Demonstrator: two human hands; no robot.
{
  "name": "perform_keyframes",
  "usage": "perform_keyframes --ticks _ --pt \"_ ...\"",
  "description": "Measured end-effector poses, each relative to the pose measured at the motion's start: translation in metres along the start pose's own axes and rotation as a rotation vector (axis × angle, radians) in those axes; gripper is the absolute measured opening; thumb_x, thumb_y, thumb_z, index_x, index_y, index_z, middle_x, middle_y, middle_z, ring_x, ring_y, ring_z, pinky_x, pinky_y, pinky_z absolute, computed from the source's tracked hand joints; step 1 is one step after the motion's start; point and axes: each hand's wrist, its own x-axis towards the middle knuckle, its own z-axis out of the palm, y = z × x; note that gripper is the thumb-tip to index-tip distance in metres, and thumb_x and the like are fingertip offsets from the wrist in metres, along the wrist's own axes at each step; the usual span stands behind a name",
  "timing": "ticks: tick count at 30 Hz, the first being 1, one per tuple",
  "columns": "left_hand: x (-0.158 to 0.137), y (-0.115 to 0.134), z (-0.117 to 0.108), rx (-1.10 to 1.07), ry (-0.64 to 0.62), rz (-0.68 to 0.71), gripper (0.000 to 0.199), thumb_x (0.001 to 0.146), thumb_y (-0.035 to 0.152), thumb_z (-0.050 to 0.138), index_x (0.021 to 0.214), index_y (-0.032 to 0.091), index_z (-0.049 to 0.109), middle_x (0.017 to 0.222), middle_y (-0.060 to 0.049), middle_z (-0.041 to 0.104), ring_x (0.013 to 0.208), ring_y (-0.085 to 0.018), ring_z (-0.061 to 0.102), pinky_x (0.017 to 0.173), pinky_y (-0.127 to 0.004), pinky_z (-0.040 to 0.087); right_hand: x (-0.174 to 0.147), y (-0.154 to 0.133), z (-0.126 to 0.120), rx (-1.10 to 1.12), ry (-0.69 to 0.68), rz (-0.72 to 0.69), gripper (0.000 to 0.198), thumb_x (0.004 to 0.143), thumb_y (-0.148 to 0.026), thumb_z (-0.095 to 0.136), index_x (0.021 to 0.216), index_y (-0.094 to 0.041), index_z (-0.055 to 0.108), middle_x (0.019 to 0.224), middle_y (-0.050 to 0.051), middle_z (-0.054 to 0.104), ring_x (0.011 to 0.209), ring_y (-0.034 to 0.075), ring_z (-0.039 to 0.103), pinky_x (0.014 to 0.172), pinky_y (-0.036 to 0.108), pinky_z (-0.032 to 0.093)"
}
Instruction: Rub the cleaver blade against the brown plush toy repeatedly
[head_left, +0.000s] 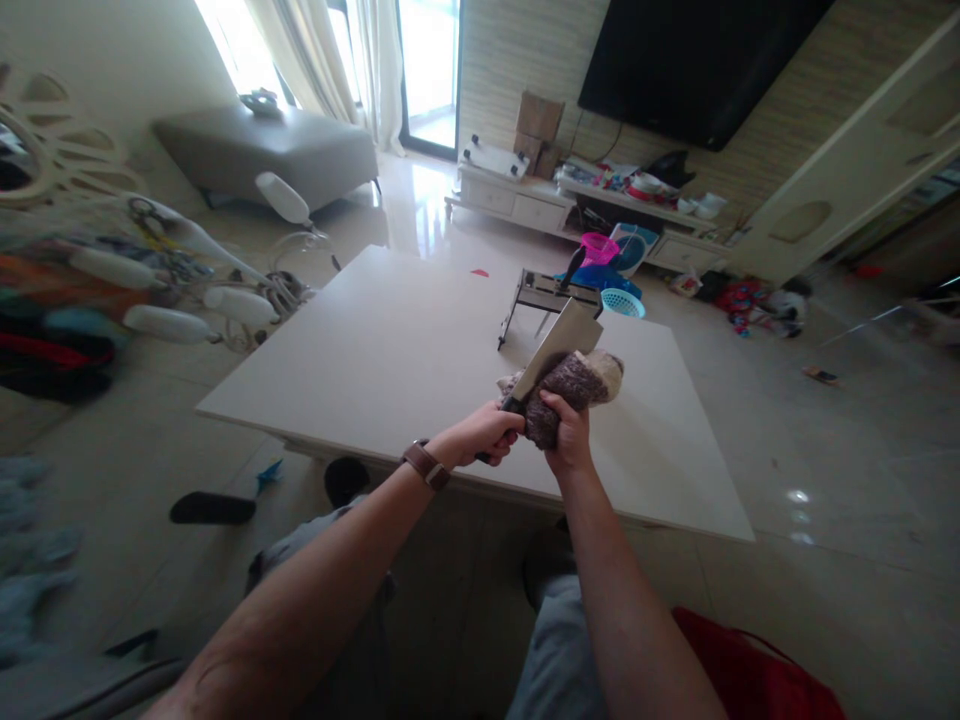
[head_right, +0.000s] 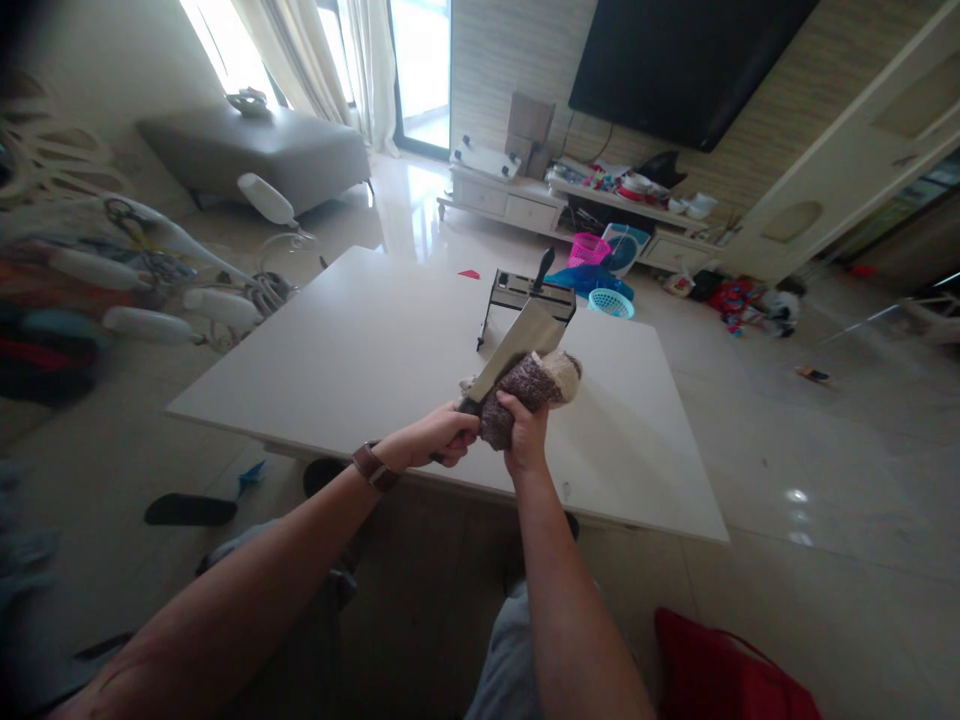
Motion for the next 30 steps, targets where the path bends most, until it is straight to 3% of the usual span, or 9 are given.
perform_keyframes --ticks 9,18,30 --pt "-0.001 -0.002 -0.003 -0.011 -0.013 -0.018 0.025 0.074 0.017 0.058 0.060 0.024 0.038 0.047 0.007 0.035 0.034 -0.006 0.026 0.035 -0.022 0.024 -0.007 -0.009 0.000 -0.050 -0.090 0.019 0.057 0.055 -0.015 0.089 0.109 -0.019 0.072 0.097 0.001 0.081 0.086 0.021 0.077 0.079 0.034 0.066" --pt "-0.003 -0.007 -0.013 0.000 0.008 -0.063 0.024 0.071 0.018 0.060 0.057 0.022 0.041 0.046 0.007 0.034 0.035 -0.006 0.026 0.035 -0.022 0.025 -0.006 0.000 -0.005 -0.156 -0.100 0.020 0.055 0.053 -0.015 0.089 0.106 -0.016 0.073 0.102 0.004 0.082 0.090 0.020 0.076 0.082 0.034 0.064" --pt "-0.021 -0.016 -0.049 0.019 -0.001 -0.105 0.028 0.072 0.022 0.063 0.054 0.022 0.042 0.041 0.008 0.028 0.034 -0.006 0.024 0.036 -0.022 0.027 -0.012 0.014 -0.001 -0.364 -0.161 0.046 0.065 0.049 -0.015 0.091 0.110 -0.019 0.070 0.106 0.006 0.080 0.095 0.025 0.075 0.092 0.044 0.062"
